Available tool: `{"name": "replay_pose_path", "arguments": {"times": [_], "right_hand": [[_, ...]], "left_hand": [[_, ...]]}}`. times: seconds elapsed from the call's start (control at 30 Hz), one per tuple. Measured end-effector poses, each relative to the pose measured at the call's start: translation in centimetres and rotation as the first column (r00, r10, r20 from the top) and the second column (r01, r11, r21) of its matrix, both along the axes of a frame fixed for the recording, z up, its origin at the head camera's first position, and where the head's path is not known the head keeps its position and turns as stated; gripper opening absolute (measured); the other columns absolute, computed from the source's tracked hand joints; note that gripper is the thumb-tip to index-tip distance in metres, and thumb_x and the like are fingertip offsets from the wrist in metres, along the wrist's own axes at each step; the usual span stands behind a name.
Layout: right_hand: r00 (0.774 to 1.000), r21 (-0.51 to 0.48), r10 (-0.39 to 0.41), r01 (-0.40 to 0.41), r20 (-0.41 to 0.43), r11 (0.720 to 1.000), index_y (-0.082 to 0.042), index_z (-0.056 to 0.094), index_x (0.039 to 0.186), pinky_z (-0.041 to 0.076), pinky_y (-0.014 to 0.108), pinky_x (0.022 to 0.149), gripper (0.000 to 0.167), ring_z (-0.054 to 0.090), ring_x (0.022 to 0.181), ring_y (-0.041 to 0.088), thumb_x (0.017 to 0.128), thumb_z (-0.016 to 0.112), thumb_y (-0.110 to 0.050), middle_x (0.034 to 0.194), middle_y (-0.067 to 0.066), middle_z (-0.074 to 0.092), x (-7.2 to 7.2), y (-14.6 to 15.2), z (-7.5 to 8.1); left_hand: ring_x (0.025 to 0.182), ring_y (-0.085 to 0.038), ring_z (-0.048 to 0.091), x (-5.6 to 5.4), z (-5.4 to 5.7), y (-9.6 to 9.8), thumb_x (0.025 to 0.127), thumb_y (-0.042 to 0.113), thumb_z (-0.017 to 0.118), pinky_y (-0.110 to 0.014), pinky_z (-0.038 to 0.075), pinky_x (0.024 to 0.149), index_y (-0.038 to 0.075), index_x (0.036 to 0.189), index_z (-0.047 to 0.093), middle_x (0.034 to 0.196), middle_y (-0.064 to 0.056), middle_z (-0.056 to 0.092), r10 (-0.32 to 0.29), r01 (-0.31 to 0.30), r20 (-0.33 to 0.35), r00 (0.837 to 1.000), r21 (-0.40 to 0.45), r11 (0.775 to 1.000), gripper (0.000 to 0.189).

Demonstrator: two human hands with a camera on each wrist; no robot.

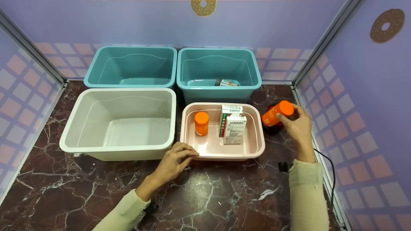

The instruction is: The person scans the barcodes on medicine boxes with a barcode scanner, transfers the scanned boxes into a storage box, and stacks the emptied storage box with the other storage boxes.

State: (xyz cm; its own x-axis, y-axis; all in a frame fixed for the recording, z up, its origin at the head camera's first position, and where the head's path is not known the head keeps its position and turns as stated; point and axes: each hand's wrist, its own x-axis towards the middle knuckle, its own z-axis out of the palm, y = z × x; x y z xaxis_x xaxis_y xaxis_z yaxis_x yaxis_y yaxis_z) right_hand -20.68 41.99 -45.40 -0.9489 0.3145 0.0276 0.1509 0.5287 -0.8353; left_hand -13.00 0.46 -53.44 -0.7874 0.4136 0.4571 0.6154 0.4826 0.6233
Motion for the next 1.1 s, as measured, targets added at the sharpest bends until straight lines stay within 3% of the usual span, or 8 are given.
{"name": "replay_pose_path", "arguments": {"times": [0.7, 1.1], "right_hand": [[0.991, 0.029, -0.1, 0.098, 0.085, 0.995, -0.008, 0.052, 0.137, 0.05, 0.011, 0.062, 0.063, 0.056, 0.08, -0.002, 0.087, 0.074, -0.04, 0.099, -0.015, 0.054, -0.26, 0.01, -0.74], [0.984, 0.074, -0.145, 0.138, 0.107, 0.988, -0.005, 0.052, 0.14, 0.049, 0.009, 0.063, 0.07, 0.054, 0.079, -0.001, 0.086, 0.073, -0.045, 0.101, -0.013, 0.053, -0.16, -0.02, -0.96]], "left_hand": [[0.108, -0.014, 0.058, -0.05, 0.09, -0.06, 0.092, 0.011, 0.07, -0.026, 0.048, 0.102, 0.02, 0.106, 0.077, 0.107, 0.006, 0.069, -0.013, 0.013, 0.0, 1.0, -0.011, 1.0, 0.018], [0.108, -0.015, 0.059, 0.08, 0.27, -0.07, 0.091, 0.011, 0.071, -0.027, 0.049, 0.101, 0.02, 0.106, 0.077, 0.108, 0.005, 0.069, -0.006, 0.007, 0.011, 1.0, -0.02, 1.0, 0.019]]}}
